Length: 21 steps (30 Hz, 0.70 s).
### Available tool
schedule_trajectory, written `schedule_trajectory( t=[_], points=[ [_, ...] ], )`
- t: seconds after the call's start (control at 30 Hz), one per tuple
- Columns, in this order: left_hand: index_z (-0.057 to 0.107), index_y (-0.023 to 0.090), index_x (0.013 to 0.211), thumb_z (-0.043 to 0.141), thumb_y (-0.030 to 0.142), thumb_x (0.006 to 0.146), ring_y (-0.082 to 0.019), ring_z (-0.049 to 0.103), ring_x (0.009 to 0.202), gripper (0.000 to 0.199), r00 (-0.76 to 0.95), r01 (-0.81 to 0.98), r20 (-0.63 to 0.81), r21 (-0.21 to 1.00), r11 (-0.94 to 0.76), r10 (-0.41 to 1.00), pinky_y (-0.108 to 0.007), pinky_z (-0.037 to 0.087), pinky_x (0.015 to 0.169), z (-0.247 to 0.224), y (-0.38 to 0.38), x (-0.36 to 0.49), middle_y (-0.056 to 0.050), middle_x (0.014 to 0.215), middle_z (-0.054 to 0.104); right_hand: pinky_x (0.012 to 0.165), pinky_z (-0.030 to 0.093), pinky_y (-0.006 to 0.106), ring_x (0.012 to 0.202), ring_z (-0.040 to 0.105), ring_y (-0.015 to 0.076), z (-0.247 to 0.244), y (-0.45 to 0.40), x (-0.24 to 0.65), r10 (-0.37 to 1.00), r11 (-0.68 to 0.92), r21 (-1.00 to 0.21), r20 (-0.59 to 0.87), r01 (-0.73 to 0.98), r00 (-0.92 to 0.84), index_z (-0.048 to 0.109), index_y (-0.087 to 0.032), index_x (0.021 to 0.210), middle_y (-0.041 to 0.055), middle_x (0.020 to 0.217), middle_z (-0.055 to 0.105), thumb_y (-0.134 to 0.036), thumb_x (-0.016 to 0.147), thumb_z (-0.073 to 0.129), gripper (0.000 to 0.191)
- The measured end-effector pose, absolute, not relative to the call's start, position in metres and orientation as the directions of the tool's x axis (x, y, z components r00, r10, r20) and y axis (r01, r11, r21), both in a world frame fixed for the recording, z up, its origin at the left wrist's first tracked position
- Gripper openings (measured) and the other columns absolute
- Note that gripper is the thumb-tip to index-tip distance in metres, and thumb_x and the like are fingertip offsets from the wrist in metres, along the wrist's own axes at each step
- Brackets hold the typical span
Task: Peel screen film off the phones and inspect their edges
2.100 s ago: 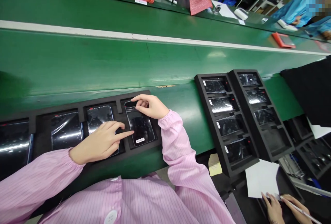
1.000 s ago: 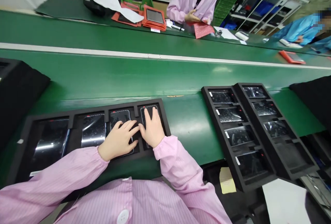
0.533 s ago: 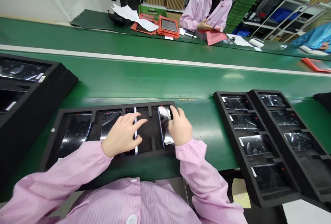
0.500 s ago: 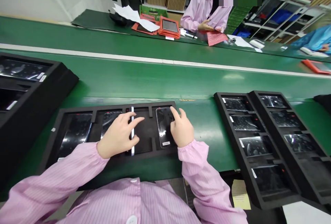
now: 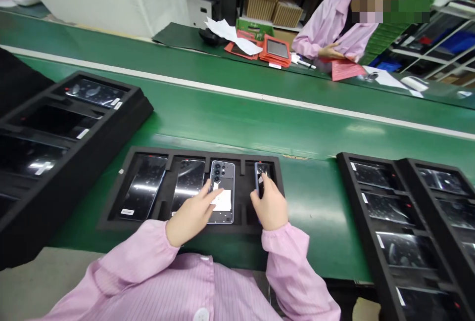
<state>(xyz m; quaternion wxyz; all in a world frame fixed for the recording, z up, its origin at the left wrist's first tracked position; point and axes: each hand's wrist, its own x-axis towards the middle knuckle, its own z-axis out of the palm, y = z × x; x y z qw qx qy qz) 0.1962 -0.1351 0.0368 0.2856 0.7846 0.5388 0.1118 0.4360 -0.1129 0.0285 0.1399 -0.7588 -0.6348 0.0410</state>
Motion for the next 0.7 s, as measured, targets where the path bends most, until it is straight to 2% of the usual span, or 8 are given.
schedule_trajectory(
  t=[0.1, 0.17, 0.23, 0.3, 0.43, 0.53, 0.63, 0.7],
  points=[
    [0.056, 0.018, 0.146, 0.045, 0.014, 0.102, -0.032, 0.063, 0.136, 0.045, 0.401, 0.768, 0.020, 0.537, -0.349, 0.916, -0.050, 0.055, 0.113, 0.034, -0.138, 0.184, -0.015, 0.150, 0.061, 0.072, 0.059, 0.046, 0.074, 0.074, 0.0323, 0.054, -0.112, 0.460, 0.923, -0.338, -0.256, 0.100, 0.906, 0.373, 0.069, -0.023, 0.135, 0.0092, 0.087, 0.077, -0.030, 0.082, 0.055, 0.055],
    [0.055, 0.015, 0.147, 0.051, 0.021, 0.102, -0.036, 0.052, 0.146, 0.045, 0.276, 0.838, 0.061, 0.474, -0.271, 0.959, -0.054, 0.048, 0.119, 0.030, -0.135, 0.172, -0.019, 0.152, 0.058, 0.070, 0.058, 0.040, 0.077, 0.074, 0.0291, 0.058, -0.110, 0.480, 0.910, -0.336, -0.447, 0.071, 0.829, 0.408, 0.071, -0.021, 0.130, 0.0093, 0.087, 0.077, -0.032, 0.080, 0.056, 0.054],
    [0.050, 0.007, 0.150, 0.062, 0.027, 0.098, -0.044, 0.048, 0.147, 0.057, 0.136, 0.905, 0.007, 0.407, -0.127, 0.991, -0.058, 0.048, 0.117, 0.025, -0.127, 0.165, -0.030, 0.156, 0.048, 0.061, 0.056, 0.034, 0.070, 0.072, 0.0245, 0.051, -0.108, 0.492, 0.928, -0.288, -0.671, -0.018, 0.684, 0.372, 0.068, -0.016, 0.133, 0.0118, 0.090, 0.078, -0.040, 0.081, 0.057, 0.058],
    [0.042, -0.003, 0.152, 0.070, 0.032, 0.093, -0.052, 0.044, 0.147, 0.074, 0.069, 0.927, -0.054, 0.373, -0.044, 0.996, -0.062, 0.046, 0.115, 0.019, -0.120, 0.167, -0.040, 0.157, 0.039, 0.060, 0.057, 0.034, 0.069, 0.071, 0.0228, 0.036, -0.107, 0.495, 0.940, -0.247, -0.746, -0.029, 0.618, 0.340, 0.065, -0.012, 0.137, 0.0144, 0.095, 0.078, -0.043, 0.082, 0.057, 0.063],
    [0.036, -0.008, 0.154, 0.070, 0.028, 0.090, -0.054, 0.036, 0.151, 0.081, 0.044, 0.920, -0.094, 0.391, -0.004, 0.995, -0.063, 0.039, 0.120, 0.015, -0.108, 0.178, -0.044, 0.159, 0.031, 0.089, 0.061, 0.048, 0.102, 0.073, 0.0306, 0.014, -0.110, 0.474, 0.934, -0.088, -0.543, 0.246, 0.835, 0.259, 0.069, -0.011, 0.132, 0.0200, 0.120, 0.073, -0.038, 0.085, 0.053, 0.056],
    [0.043, -0.003, 0.151, 0.067, 0.021, 0.087, -0.049, 0.042, 0.149, 0.073, 0.028, 0.899, -0.096, 0.438, 0.017, 0.995, -0.056, 0.045, 0.117, 0.027, -0.106, 0.168, -0.038, 0.157, 0.041, 0.109, 0.053, 0.056, 0.131, 0.061, 0.0348, 0.011, -0.115, 0.452, 0.870, 0.098, -0.378, 0.481, 0.921, 0.105, 0.068, -0.011, 0.131, 0.0228, 0.138, 0.062, -0.038, 0.092, 0.053, 0.050],
    [0.059, 0.007, 0.139, 0.055, 0.021, 0.091, -0.041, 0.068, 0.124, 0.050, -0.033, 0.865, -0.088, 0.497, 0.073, 0.996, -0.048, 0.058, 0.100, 0.044, -0.109, 0.139, -0.025, 0.127, 0.071, 0.114, 0.050, 0.058, 0.134, 0.058, 0.0356, 0.010, -0.118, 0.431, 0.859, 0.174, -0.352, 0.512, 0.920, 0.033, 0.066, -0.011, 0.133, 0.0233, 0.139, 0.060, -0.042, 0.096, 0.054, 0.050],
    [0.064, 0.012, 0.133, 0.043, 0.017, 0.093, -0.036, 0.078, 0.095, 0.045, -0.091, 0.839, -0.088, 0.529, 0.124, 0.992, -0.047, 0.061, 0.086, 0.050, -0.112, 0.115, -0.016, 0.097, 0.079, 0.114, 0.050, 0.058, 0.132, 0.060, 0.0361, 0.007, -0.121, 0.416, 0.890, 0.199, -0.386, 0.456, 0.901, -0.001, 0.065, -0.010, 0.133, 0.0236, 0.138, 0.060, -0.044, 0.096, 0.054, 0.052]
  ],
)
